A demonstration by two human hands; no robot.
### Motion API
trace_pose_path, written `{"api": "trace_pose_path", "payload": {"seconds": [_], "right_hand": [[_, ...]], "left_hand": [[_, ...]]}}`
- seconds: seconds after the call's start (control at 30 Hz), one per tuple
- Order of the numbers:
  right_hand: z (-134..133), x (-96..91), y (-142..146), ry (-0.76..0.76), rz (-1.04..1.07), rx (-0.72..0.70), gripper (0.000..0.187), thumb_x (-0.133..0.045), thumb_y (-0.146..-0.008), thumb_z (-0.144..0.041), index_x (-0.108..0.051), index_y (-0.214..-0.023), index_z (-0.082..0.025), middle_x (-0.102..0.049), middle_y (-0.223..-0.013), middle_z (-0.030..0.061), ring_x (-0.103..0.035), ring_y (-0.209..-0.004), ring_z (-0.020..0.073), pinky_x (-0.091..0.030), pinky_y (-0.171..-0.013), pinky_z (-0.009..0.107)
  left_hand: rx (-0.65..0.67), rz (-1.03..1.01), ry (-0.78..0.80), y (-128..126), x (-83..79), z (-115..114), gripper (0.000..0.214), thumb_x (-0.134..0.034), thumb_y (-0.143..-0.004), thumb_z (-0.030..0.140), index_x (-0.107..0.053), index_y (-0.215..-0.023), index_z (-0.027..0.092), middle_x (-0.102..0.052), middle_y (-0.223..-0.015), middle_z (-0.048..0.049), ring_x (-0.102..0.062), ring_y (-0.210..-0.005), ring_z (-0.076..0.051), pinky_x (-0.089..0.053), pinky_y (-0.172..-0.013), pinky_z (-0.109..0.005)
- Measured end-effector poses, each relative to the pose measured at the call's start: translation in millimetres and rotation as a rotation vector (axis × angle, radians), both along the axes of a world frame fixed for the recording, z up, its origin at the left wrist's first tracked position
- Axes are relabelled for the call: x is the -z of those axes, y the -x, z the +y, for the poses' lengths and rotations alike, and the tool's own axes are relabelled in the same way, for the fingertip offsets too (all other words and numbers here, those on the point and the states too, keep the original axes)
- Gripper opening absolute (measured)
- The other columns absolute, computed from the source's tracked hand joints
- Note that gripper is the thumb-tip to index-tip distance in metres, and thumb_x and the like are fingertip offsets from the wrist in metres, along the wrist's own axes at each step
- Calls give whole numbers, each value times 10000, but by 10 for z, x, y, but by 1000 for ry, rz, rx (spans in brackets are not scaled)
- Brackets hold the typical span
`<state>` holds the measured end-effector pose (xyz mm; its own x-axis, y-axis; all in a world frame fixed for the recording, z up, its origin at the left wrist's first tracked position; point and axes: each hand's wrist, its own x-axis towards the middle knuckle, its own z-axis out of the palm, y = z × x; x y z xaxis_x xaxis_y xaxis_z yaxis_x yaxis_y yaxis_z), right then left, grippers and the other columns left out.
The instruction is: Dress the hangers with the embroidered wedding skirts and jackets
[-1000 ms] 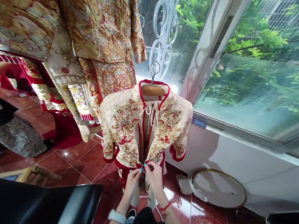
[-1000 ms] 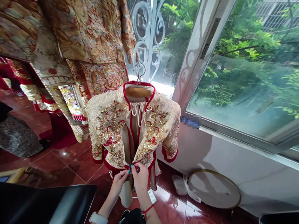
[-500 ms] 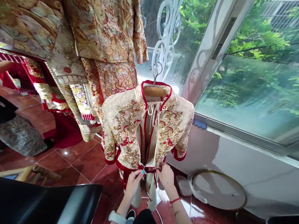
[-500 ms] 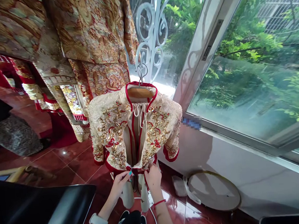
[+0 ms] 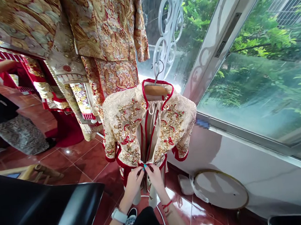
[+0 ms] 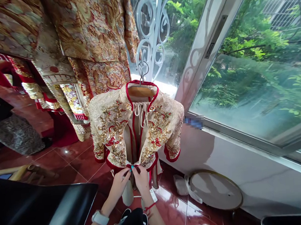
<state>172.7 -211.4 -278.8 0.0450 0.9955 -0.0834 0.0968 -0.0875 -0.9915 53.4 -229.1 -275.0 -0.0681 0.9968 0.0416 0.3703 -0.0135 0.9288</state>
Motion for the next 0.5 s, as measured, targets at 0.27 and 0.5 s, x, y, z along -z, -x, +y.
{"api": "trace_pose_path", "payload": {"seconds": [0.27,0.5], "right_hand": [[84,144,75,-4,164,37,248,-669,-702,-418,-709,-734,-174,-719,-772,61,-633,-758,215,-496,-733,315],[34,243,108,175,309,28,299,-664,-697,-474,-612,-655,-183,-504,-543,-34,-408,-489,105,-331,-474,236]], "left_hand": [[-16,129,24,97,64,-72,270,-455,-864,379,-652,-872,194,-726,-848,-84,-682,-781,-243,-537,-771,-376],[-203,555,-17,116,251,-196,335,-499,-846,246,-510,-1159,126,-627,-1143,-169,-649,-1033,-268,-528,-861,-388]]}}
